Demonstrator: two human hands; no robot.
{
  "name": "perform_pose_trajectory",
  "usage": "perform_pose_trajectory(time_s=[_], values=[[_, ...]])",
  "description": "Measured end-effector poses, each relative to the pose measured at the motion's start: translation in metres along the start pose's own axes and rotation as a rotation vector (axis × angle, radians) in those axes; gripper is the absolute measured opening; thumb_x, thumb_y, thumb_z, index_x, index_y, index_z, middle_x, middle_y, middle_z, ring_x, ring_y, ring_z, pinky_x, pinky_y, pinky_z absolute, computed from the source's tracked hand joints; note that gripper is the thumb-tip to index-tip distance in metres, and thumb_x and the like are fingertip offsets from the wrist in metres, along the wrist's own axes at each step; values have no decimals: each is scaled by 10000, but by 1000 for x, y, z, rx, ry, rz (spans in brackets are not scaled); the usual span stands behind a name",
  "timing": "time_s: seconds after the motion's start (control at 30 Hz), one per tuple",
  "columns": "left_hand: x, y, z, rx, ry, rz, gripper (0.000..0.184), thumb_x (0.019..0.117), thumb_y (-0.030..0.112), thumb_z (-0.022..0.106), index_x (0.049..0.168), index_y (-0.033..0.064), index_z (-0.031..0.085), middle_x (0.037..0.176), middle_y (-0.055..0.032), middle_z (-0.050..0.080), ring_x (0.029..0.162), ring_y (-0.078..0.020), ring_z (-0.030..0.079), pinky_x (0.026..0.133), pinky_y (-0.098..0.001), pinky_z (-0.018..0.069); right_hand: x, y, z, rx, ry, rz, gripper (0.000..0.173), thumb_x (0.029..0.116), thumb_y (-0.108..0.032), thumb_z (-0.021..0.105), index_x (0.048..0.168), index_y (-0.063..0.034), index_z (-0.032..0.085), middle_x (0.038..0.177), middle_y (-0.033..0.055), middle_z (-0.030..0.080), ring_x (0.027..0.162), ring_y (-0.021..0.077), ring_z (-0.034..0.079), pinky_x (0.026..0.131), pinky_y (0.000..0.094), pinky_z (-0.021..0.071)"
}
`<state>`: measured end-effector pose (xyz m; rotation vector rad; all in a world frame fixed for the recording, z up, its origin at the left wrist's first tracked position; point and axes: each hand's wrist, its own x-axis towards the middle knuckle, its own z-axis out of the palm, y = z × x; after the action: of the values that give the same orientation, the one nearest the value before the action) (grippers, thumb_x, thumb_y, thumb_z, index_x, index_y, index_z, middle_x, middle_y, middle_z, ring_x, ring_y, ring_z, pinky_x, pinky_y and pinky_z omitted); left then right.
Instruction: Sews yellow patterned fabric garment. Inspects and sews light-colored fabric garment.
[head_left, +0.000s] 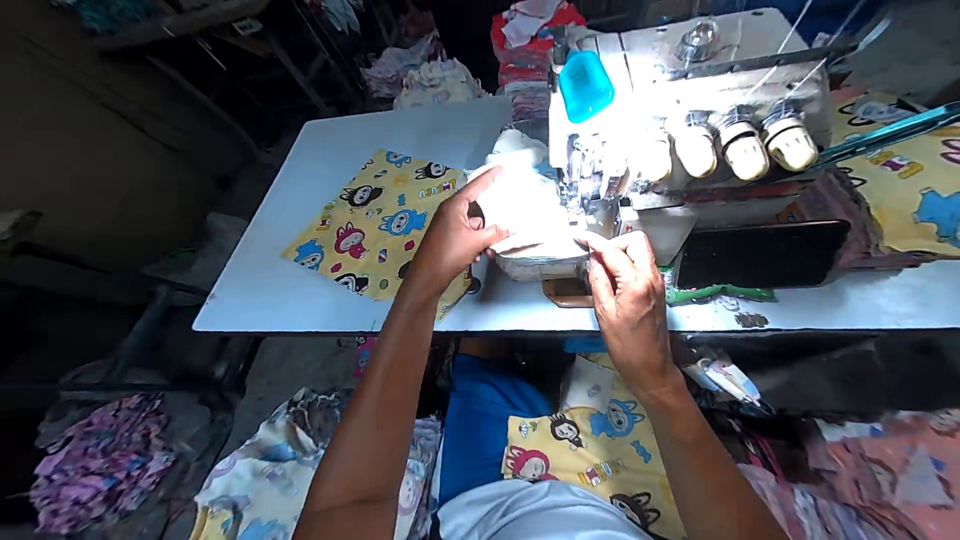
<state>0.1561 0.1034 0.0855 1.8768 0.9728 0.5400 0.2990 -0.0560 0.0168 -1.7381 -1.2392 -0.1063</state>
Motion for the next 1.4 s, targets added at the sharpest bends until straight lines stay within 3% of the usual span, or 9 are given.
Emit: perform_pose_trajectory(time_s=[0.2,0.4,0.6,0.73,0.87,1.0,1.17,1.27,1.4], values=[[2,-13,9,10,170,-19,800,941,30,707,1616,106,283,1160,-179,604,571,-67,495,523,-201,439,-11,1,2,-117,-33,-25,354,1029,-125,558,1365,-119,668,1002,132,596,791,270,618,621,406,509],[-48,-25,12,172,250,-20,617,1007,262,671,1546,98,419,820,-129,693,562,-154,604,529,-290,513,-19,3,4,-39,-82,-31,403,1034,-154,570,1426,-65,601,1017,154,670,865,289,672,727,442,551],[-96,-40,31,322,308,6,349,995,314,681,1256,82,701,752,-61,720,577,-161,642,586,-378,552,-24,-1,7,177,-188,-36,424,1057,-226,569,1443,-53,553,1068,97,716,961,215,696,855,381,574],[-122,-51,59,412,144,192,247,999,256,636,1036,57,777,806,-66,733,682,-194,707,692,-425,603,-21,-4,7,486,-317,7,491,1079,-313,510,1516,-90,489,1314,86,662,1138,101,659,991,290,537],[-123,-47,91,553,33,472,206,991,215,631,1001,72,778,820,-104,728,674,-257,711,604,-442,572,-16,8,6,540,-102,205,173,1003,-244,650,1030,-100,742,916,-29,680,747,7,619,679,195,534],[-103,-23,94,505,132,627,275,967,283,680,1175,122,762,963,-94,703,745,-215,672,641,-348,559,-4,39,-5,419,92,236,139,970,-135,684,1076,-47,704,981,14,686,771,10,614,699,189,517],[-53,9,48,563,44,739,742,841,316,821,1425,-48,544,1339,-239,624,1241,-397,604,1061,-514,475,-1,4,-23,490,70,-105,181,969,-8,643,1118,-41,739,1144,32,711,1089,48,663,951,218,551],[-18,23,19,607,-110,798,237,873,185,767,947,-38,734,939,-196,718,913,-357,702,809,-532,550,1,-18,-30,542,134,-144,221,980,-63,660,1199,-46,628,1172,7,674,1069,29,655,893,206,569],[-21,82,-21,590,-86,722,166,995,123,590,1066,-16,645,826,-127,652,719,-208,626,672,-400,519,1,-16,-32,736,7,-14,660,968,-276,701,1481,-46,356,1380,31,564,1232,110,604,1018,299,544]])
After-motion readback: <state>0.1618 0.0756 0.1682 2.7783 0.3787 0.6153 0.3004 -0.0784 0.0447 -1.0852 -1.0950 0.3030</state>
